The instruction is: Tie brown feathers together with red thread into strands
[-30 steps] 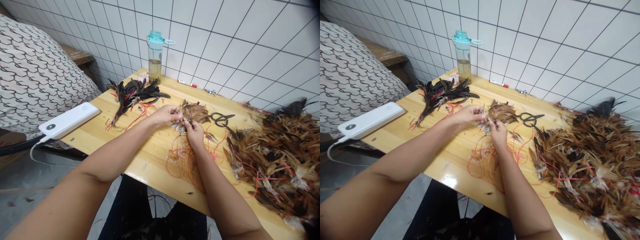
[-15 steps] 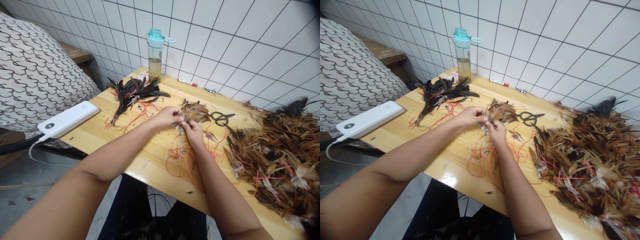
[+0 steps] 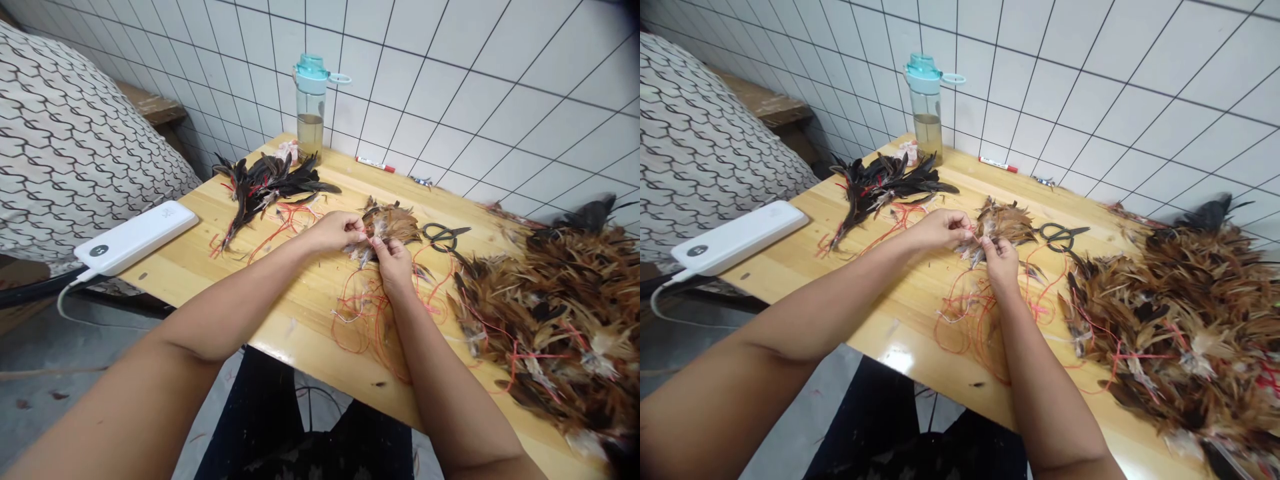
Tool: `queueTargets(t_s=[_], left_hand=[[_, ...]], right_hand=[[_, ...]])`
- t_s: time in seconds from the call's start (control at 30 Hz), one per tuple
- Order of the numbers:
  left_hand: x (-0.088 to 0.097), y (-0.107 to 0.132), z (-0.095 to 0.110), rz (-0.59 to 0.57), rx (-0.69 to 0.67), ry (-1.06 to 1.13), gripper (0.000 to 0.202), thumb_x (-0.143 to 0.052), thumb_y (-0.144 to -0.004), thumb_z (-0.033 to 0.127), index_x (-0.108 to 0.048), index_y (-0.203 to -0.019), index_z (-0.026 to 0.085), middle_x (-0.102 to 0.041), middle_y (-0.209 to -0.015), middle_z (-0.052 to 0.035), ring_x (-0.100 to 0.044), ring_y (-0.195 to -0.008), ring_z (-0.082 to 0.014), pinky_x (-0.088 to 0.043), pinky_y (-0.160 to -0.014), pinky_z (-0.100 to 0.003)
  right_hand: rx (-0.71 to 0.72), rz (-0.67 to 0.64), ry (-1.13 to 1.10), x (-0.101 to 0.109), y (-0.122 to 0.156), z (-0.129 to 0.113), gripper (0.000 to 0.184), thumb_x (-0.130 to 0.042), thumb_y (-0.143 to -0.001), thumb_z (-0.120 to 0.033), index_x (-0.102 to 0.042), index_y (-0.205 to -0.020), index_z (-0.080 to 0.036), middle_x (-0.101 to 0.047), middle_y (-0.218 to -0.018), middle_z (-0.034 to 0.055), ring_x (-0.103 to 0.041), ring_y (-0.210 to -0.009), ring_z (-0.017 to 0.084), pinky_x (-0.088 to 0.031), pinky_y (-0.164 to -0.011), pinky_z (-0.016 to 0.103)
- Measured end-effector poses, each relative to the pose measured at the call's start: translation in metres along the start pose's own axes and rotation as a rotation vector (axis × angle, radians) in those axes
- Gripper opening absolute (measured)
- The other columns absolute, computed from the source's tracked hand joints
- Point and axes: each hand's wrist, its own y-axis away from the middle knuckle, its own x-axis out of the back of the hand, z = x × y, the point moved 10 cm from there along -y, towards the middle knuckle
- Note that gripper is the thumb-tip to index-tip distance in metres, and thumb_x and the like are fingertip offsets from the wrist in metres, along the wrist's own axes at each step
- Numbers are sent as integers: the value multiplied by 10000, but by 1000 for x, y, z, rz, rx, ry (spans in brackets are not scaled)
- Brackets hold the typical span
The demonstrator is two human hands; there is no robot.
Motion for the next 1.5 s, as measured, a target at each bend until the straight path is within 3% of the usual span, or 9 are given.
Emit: queueTargets(t_s=[0.17, 0.33, 0.4, 0.53, 0.63, 0.83, 1.03, 1.23, 1.5], left_hand=[[59, 6, 0, 315, 80, -377, 119, -631, -778, 248, -613, -721, 144, -617, -685, -11, -544, -672, -130, -421, -673, -252], [110, 27, 21, 677, 62, -873, 242, -548, -816, 180, -663, -1030, 175, -619, -1109, -116, -547, -1069, -256, -412, -912, -352], [99, 23, 25, 597, 18, -893, 230, -543, -824, 198, -666, -1016, 164, -620, -1103, -121, -552, -1057, -255, -412, -903, -348], [33, 7, 12, 72, 20, -790, 141, -617, -792, 301, -664, -794, 168, -665, -842, -56, -585, -793, -183, -411, -731, -272], [5, 10, 7, -63, 49, -786, 183, -663, -758, 357, -653, -768, 175, -662, -783, -57, -579, -722, -187, -382, -663, -269], [-6, 15, 3, -74, 123, -845, 218, -682, -735, 379, -649, -809, 176, -667, -870, -105, -610, -796, -240, -382, -674, -287], [8, 11, -2, -71, 132, -732, 53, -619, -720, 191, -614, -671, 172, -617, -659, -41, -541, -644, -173, -346, -635, -264], [39, 7, -1, 24, 121, -301, 43, -621, -717, 168, -599, -750, 150, -604, -669, 22, -511, -614, -93, -359, -598, -201], [16, 7, -4, -28, 170, 264, 147, -694, -711, 119, -550, -740, 122, -548, -573, 50, -463, -484, -36, -332, -502, -162]], right_hand=[[-28, 38, -54, 5, 1, 1, 339, -667, -709, -510, -541, -692, -196, -556, -643, -28, -475, -626, 119, -412, -639, 272], [-45, 62, -60, 8, 1, 1, 369, -664, -701, -536, -583, -759, -181, -628, -718, 7, -545, -691, 145, -448, -683, 290], [-47, 66, -53, 8, 1, 1, 374, -659, -700, -540, -578, -760, -180, -634, -729, 13, -556, -702, 149, -455, -685, 293], [-42, 64, -25, 9, 2, 0, 367, -635, -721, -544, -557, -754, -186, -632, -720, 14, -549, -698, 151, -452, -655, 286], [-47, 70, -14, 9, 2, 0, 360, -639, -715, -534, -562, -749, -183, -613, -693, 4, -527, -666, 141, -442, -643, 282], [-42, 81, -25, 9, 3, -1, 356, -658, -691, -525, -576, -723, -180, -581, -660, -8, -505, -645, 136, -435, -652, 291], [-32, 73, 28, 8, 4, -3, 366, -637, -705, -549, -557, -706, -191, -551, -632, -18, -494, -645, 139, -426, -631, 285], [-20, 70, 45, 8, 2, 0, 374, -634, -707, -551, -484, -659, -212, -500, -601, -36, -471, -620, 131, -408, -611, 278], [-8, 44, 77, 4, 2, -1, 362, -618, -719, -551, -516, -678, -206, -542, -625, -18, -484, -630, 137, -400, -605, 277]])
